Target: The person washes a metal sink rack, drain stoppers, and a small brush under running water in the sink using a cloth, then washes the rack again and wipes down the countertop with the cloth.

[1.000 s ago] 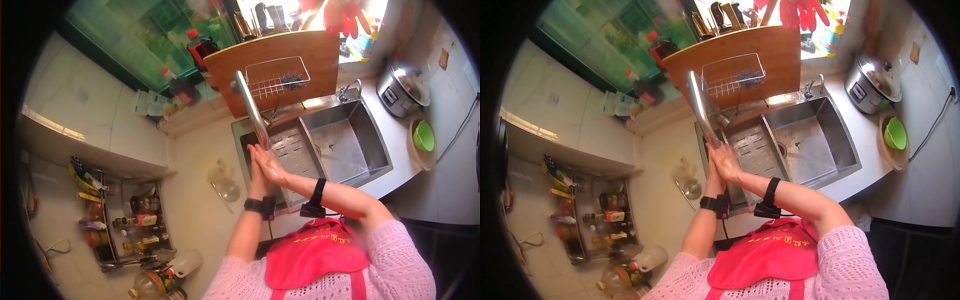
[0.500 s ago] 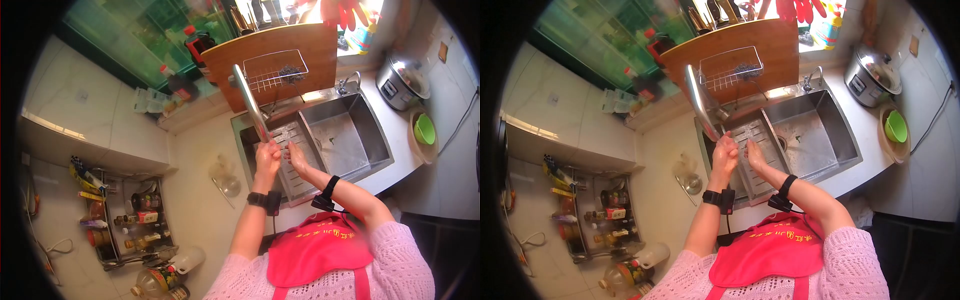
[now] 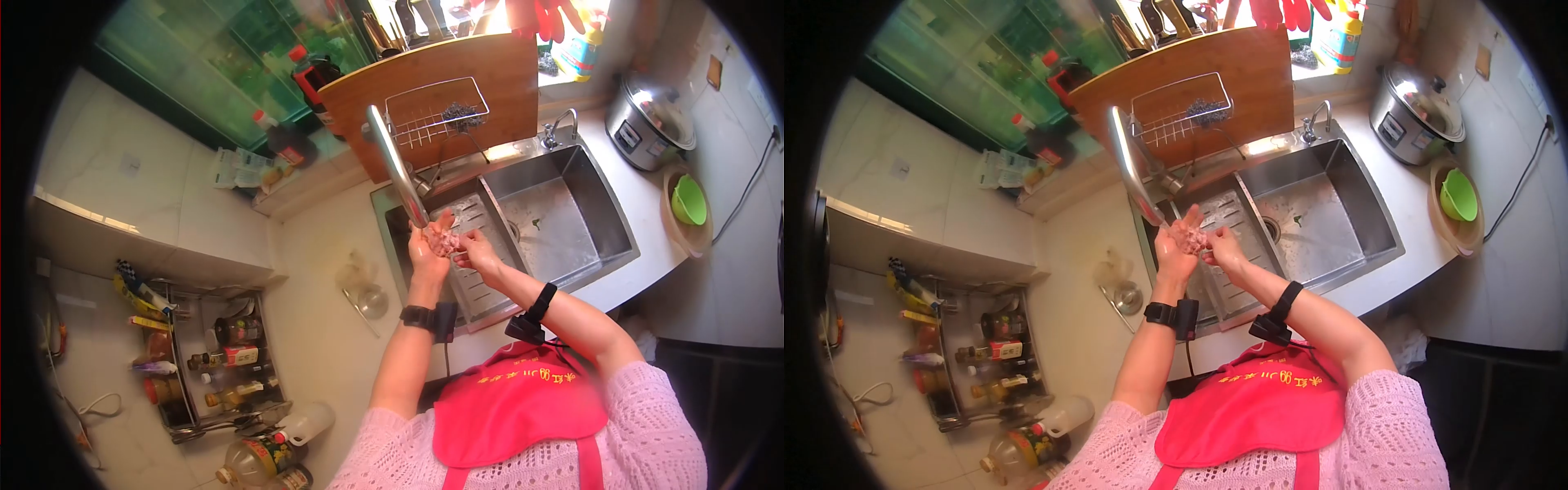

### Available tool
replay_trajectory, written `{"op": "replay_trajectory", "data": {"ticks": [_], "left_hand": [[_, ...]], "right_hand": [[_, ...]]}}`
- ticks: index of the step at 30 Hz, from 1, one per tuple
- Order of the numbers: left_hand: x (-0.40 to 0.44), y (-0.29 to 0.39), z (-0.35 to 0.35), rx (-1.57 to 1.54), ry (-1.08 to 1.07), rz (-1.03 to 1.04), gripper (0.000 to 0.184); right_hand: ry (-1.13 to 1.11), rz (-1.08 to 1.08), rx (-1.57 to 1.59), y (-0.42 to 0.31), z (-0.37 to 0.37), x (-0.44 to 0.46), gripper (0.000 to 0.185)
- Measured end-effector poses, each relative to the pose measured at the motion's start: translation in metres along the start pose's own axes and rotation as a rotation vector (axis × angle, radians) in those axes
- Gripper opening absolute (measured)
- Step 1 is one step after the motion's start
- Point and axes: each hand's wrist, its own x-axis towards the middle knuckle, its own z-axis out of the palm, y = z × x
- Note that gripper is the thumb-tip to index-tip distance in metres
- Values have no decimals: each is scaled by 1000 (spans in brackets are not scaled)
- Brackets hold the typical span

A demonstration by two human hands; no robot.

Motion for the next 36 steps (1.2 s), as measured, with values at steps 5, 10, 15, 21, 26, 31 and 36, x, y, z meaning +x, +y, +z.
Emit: {"op": "replay_trajectory", "data": {"ticks": [5,10,15,21,26,31,36], "left_hand": [[-21,16,-1,1,-107,-42,37],[-15,23,-51,309,-131,-185,25],[-28,29,-58,261,-36,-107,38],[-33,35,-36,113,-158,31,38],[-26,39,-30,113,-210,50,42],[-29,44,-16,169,-269,19,49],[-37,38,-8,201,-266,-43,44]], "right_hand": [[-288,18,224,-13,1,-4,27],[-307,-78,135,-16,-1,3,23],[-274,-187,216,-26,0,5,18],[-213,-196,327,-3,5,36,28],[-507,-30,171,-12,0,5,28],[-329,68,-6,3,-25,23,36],[-246,171,-129,1,-27,11,43]]}}
